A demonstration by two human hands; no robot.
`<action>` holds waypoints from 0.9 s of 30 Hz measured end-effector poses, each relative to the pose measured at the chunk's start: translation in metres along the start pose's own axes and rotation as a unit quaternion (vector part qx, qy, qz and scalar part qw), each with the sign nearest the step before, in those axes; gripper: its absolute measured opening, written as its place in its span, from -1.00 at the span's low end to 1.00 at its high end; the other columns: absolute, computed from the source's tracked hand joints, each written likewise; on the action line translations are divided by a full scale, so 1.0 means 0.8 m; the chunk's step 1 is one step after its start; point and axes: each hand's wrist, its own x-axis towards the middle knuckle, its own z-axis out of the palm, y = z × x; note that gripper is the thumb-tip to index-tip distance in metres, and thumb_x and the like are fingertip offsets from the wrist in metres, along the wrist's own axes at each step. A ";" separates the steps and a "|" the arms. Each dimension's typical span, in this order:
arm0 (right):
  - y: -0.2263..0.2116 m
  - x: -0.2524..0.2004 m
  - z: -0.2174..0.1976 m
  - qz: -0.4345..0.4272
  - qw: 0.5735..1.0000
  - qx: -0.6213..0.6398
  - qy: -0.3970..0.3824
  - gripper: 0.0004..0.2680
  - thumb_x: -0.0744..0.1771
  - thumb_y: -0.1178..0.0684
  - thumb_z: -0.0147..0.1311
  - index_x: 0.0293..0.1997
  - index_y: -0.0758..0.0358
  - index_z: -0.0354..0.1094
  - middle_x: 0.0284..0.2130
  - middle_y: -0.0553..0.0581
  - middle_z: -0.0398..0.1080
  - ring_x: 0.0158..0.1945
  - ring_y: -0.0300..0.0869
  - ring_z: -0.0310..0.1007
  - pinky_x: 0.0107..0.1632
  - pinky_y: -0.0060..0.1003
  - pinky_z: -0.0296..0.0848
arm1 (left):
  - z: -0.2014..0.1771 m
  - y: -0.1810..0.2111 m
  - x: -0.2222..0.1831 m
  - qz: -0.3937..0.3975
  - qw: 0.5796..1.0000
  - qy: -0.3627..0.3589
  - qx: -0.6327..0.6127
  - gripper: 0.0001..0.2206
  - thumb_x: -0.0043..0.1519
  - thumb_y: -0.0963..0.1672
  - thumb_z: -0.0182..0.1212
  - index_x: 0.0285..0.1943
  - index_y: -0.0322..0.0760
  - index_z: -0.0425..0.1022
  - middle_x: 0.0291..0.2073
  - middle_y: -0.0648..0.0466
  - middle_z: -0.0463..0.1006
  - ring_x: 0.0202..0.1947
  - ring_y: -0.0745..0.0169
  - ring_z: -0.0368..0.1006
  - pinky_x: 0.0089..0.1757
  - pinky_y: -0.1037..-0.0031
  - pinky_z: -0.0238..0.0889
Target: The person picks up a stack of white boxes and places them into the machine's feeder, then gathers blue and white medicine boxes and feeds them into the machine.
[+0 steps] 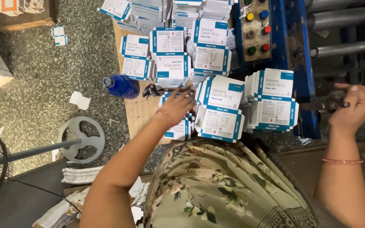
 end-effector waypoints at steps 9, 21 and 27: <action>-0.034 0.000 0.003 0.005 0.999 -0.012 0.033 -0.74 0.52 0.11 -0.13 -0.12 0.29 0.58 -0.07 0.16 0.31 0.21 -0.02 0.18 0.36 -0.11 0.14 | 0.096 0.068 -0.074 -0.435 0.774 0.266 -0.375 0.03 0.12 0.13 0.42 0.48 -0.72 -0.11 0.46 -0.55 -0.09 0.49 -0.45 -0.23 0.36 -0.05 -0.22; -0.057 0.001 -0.005 -0.001 1.000 -0.022 0.020 -0.74 0.48 0.10 -0.13 -0.11 0.25 0.63 -0.19 0.18 0.34 0.12 0.01 0.28 0.27 -0.09 0.21 | 0.062 0.074 -0.071 -0.416 0.843 0.197 -0.280 0.15 -0.20 0.15 0.52 0.59 -0.29 0.00 0.55 -0.46 -0.20 0.55 -0.54 -0.35 0.40 -0.06 -0.28; -0.052 0.000 0.001 0.001 0.999 -0.024 0.030 -0.71 0.50 0.09 -0.17 -0.08 0.23 0.64 -0.14 0.20 0.33 0.18 0.01 0.24 0.33 -0.08 0.15 | 0.125 0.051 -0.046 -0.599 0.591 0.247 -0.481 0.23 0.03 0.16 0.59 0.49 -0.76 -0.28 0.46 -0.61 -0.31 0.52 -0.47 -0.44 0.35 0.07 -0.35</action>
